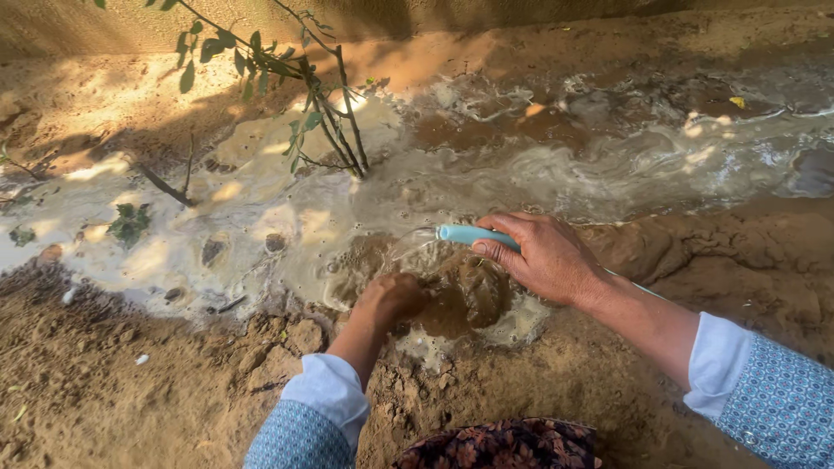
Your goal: The person waters a small plant with a hose while using their other hand to clear dirt and guide the water around the base of the stem.
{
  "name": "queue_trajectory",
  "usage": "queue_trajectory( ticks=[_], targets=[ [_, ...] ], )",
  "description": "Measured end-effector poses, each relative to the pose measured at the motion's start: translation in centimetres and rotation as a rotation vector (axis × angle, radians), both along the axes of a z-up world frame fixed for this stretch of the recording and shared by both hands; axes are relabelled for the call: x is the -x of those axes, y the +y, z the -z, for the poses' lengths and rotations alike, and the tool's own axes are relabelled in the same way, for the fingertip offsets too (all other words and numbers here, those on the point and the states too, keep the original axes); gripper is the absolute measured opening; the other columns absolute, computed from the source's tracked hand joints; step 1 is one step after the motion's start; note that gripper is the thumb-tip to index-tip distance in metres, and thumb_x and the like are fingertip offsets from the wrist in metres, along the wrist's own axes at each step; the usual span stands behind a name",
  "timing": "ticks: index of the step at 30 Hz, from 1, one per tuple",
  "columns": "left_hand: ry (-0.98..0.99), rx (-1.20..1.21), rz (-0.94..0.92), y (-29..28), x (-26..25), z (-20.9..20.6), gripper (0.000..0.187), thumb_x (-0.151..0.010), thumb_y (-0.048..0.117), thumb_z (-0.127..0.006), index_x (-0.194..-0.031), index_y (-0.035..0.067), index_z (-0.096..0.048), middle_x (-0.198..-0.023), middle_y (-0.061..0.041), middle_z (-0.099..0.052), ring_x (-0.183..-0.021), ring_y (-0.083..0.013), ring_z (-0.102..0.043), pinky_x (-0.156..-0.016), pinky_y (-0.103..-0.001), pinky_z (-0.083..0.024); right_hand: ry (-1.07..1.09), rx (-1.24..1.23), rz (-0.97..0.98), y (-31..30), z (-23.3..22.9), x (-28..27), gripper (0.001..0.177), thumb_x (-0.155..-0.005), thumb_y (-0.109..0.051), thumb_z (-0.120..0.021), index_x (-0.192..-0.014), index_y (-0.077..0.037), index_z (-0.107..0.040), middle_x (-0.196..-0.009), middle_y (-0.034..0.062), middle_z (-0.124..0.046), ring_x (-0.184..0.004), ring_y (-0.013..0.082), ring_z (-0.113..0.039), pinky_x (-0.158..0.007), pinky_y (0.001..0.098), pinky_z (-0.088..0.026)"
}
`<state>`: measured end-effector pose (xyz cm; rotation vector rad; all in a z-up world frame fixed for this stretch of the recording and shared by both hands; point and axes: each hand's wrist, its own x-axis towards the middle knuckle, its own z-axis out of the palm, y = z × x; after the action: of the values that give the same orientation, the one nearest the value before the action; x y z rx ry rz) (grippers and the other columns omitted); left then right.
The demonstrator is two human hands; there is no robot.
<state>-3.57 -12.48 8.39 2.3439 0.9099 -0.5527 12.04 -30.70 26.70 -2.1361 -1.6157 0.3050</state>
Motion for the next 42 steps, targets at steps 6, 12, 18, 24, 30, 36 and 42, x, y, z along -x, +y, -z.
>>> queue_trajectory(
  ticks=[6,12,18,24,30,36,42],
  targets=[
    [-0.34,-0.389,0.097,-0.4,1.6,4.8,0.063,-0.088,0.062,-0.054,-0.132,0.018,-0.062,-0.103,-0.015,-0.074,-0.082,-0.0332,-0.07,-0.057,-0.051,-0.057,-0.063,0.198,-0.045,0.7,2.2,1.8,0.043,-0.094,-0.052,-0.059,-0.122,-0.021,-0.069,-0.097,0.0022,-0.075,-0.079,0.0192,-0.073,-0.075,0.0417,-0.058],
    [-0.129,-0.151,-0.202,2.2,3.6,-2.1,0.041,-0.104,0.036,-0.042,-0.142,0.033,-0.058,-0.13,-0.012,-0.067,-0.09,-0.0217,-0.069,-0.073,-0.036,-0.058,0.149,0.094,0.037,1.1,4.2,1.1,0.048,-0.092,-0.052,-0.06,-0.123,-0.017,-0.072,-0.099,0.004,-0.08,-0.081,0.0184,-0.075,-0.076,0.0405,-0.058],
    [0.008,-0.246,-0.298,6.1,5.2,-2.7,0.043,-0.107,0.042,-0.041,-0.148,0.036,-0.051,-0.166,-0.014,-0.025,-0.136,-0.0397,-0.04,-0.103,-0.05,-0.048,0.241,-0.005,0.206,1.8,4.5,-0.1,0.052,-0.094,-0.049,-0.06,-0.126,-0.01,-0.071,-0.093,0.0106,-0.08,-0.076,0.0217,-0.077,-0.07,0.0374,-0.058],
    [0.081,-0.463,-0.345,14.6,6.2,3.3,0.063,-0.102,0.043,-0.043,-0.161,0.037,-0.022,-0.17,-0.01,0.003,-0.152,-0.0504,0.007,-0.112,-0.077,-0.017,0.19,-0.248,0.056,2.3,6.7,-0.7,0.05,-0.099,-0.044,-0.063,-0.126,-0.002,-0.069,-0.101,0.0122,-0.078,-0.087,0.0179,-0.076,-0.072,0.0344,-0.057],
    [0.043,-0.328,-0.5,19.4,7.1,4.3,0.066,-0.1,0.04,-0.049,-0.159,0.049,-0.022,-0.172,-0.014,0.0,-0.151,-0.0585,-0.005,-0.114,-0.076,-0.024,0.424,-0.016,0.275,2.8,8.6,-0.7,0.053,-0.09,-0.043,-0.064,-0.131,-0.009,-0.07,-0.08,0.0062,-0.078,-0.066,0.0118,-0.067,-0.062,0.0312,-0.056],
    [0.016,-0.429,-0.554,19.9,6.1,4.2,0.063,-0.101,0.035,-0.051,-0.158,0.048,-0.029,-0.17,-0.017,-0.012,-0.146,-0.0631,-0.019,-0.104,-0.08,-0.033,0.62,-0.07,0.176,3.5,11.5,-1.0,0.052,-0.095,-0.037,-0.061,-0.136,-0.005,-0.066,-0.086,0.0034,-0.076,-0.073,0.0094,-0.065,-0.063,0.0272,-0.056],
    [0.07,-0.467,-0.51,19.6,5.4,3.5,0.1,-0.081,0.043,-0.076,-0.162,0.037,-0.017,-0.159,-0.025,-0.016,-0.14,-0.0588,-0.024,-0.104,-0.072,-0.034,0.67,-0.083,0.112,5.1,11.2,-0.8,0.051,-0.095,-0.035,-0.06,-0.135,-0.004,-0.065,-0.087,0.0035,-0.074,-0.075,0.0099,-0.066,-0.063,0.027,-0.057]
  ],
)
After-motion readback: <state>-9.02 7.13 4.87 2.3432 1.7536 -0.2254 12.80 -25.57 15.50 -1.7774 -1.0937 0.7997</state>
